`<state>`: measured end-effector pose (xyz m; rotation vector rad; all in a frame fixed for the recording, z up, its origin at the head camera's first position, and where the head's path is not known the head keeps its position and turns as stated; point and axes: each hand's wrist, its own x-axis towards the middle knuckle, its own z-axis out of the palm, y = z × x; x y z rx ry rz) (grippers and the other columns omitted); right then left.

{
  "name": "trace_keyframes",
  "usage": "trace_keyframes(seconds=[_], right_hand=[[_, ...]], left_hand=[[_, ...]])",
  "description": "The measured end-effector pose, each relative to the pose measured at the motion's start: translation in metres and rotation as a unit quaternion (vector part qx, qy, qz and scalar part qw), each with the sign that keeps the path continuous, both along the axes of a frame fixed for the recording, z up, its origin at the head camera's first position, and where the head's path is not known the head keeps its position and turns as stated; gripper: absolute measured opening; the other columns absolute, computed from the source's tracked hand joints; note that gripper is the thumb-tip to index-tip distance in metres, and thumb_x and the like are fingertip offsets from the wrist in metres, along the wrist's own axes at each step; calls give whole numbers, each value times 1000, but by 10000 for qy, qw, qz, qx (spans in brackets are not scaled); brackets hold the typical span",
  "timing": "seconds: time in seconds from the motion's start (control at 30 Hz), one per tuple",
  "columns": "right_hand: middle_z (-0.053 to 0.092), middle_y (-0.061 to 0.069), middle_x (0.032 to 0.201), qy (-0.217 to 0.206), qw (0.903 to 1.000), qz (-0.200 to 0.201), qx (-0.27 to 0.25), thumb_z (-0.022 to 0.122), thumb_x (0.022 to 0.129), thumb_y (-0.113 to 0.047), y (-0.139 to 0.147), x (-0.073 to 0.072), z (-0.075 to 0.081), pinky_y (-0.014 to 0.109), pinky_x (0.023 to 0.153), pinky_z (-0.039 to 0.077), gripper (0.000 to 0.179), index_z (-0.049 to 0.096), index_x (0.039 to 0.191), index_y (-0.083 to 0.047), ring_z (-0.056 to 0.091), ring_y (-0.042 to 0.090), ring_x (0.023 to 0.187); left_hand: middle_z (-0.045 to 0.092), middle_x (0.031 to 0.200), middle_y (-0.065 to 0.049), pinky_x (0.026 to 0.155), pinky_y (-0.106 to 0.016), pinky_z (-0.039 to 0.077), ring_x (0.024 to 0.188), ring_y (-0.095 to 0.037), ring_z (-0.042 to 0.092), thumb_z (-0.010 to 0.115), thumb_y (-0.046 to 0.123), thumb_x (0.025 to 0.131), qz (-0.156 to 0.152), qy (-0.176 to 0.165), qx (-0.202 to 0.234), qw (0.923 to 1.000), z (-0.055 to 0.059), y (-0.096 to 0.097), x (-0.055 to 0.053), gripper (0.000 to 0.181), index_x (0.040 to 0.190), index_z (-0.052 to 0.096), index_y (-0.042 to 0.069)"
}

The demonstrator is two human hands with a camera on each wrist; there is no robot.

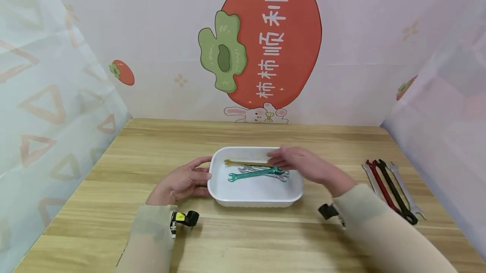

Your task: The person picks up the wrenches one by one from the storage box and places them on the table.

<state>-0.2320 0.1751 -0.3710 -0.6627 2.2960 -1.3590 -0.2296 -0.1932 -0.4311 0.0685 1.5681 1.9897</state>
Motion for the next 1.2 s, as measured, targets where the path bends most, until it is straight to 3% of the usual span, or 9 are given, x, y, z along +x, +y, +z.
trace_keyframes(seconds=[0.17,0.3,0.57,0.7,0.77,0.87,1.0,1.1,1.2], right_hand=[[62,6,133,517,9889,207,1377,26,107,-53,-35,-6,-20,48,109,36,66,61,137,-6,52,25,128],[65,7,127,810,9768,128,1978,24,106,-55,-44,-7,-25,46,108,37,71,68,126,-3,53,26,125],[67,1,113,1004,9721,113,2116,33,108,-48,-46,-7,-26,46,103,41,56,69,123,-8,57,22,113],[66,-4,105,1200,9667,370,2231,50,106,-30,-47,-10,-29,41,96,46,33,70,123,-10,57,17,100],[69,-3,108,1272,9676,547,2109,59,102,-18,-48,-12,-31,40,95,48,28,68,126,-8,60,15,102],[68,-2,121,954,9770,711,1767,67,95,-5,-50,-17,-33,39,99,48,39,63,134,-8,61,14,112],[64,-5,130,426,9855,842,1410,71,89,0,-52,-24,-38,37,103,45,53,59,139,-11,58,11,119],[64,-8,129,576,9819,939,1537,72,86,2,-53,-28,-44,36,103,44,56,60,139,-13,57,8,119],[65,-13,124,930,9724,891,1947,73,85,3,-54,-30,-49,35,101,45,55,64,135,-17,58,5,114]], left_hand=[[45,135,-31,84,-53,54,102,-37,63,58,-6,95,-10,-17,44,10000,-1,2,-1,68,155,29,10],[47,133,-29,84,-54,54,102,-37,63,59,-6,94,3,-41,107,9999,-1,2,-2,69,154,29,10],[46,133,-30,83,-53,55,103,-38,62,59,-6,95,-16,-36,95,9999,-1,1,-2,69,154,29,10],[46,133,-30,83,-53,55,104,-38,62,59,-6,95,-9,-28,70,10000,-3,0,-2,69,154,28,9],[46,133,-30,84,-53,54,104,-38,62,57,-6,95,1,-19,57,10000,-3,-1,-2,68,155,28,9],[46,133,-29,84,-53,54,104,-37,62,57,-6,96,4,7,55,10000,-3,-2,-1,68,155,27,9],[48,129,-28,84,-53,54,102,-36,63,58,-6,96,-50,59,84,9999,-3,-4,-1,69,155,26,8],[49,128,-28,84,-52,55,101,-35,63,58,-6,96,-85,84,110,9999,-3,-4,-1,69,155,26,8],[50,128,-27,84,-51,55,101,-35,64,58,-6,96,-111,104,119,9998,-3,-4,-2,69,155,26,7]])
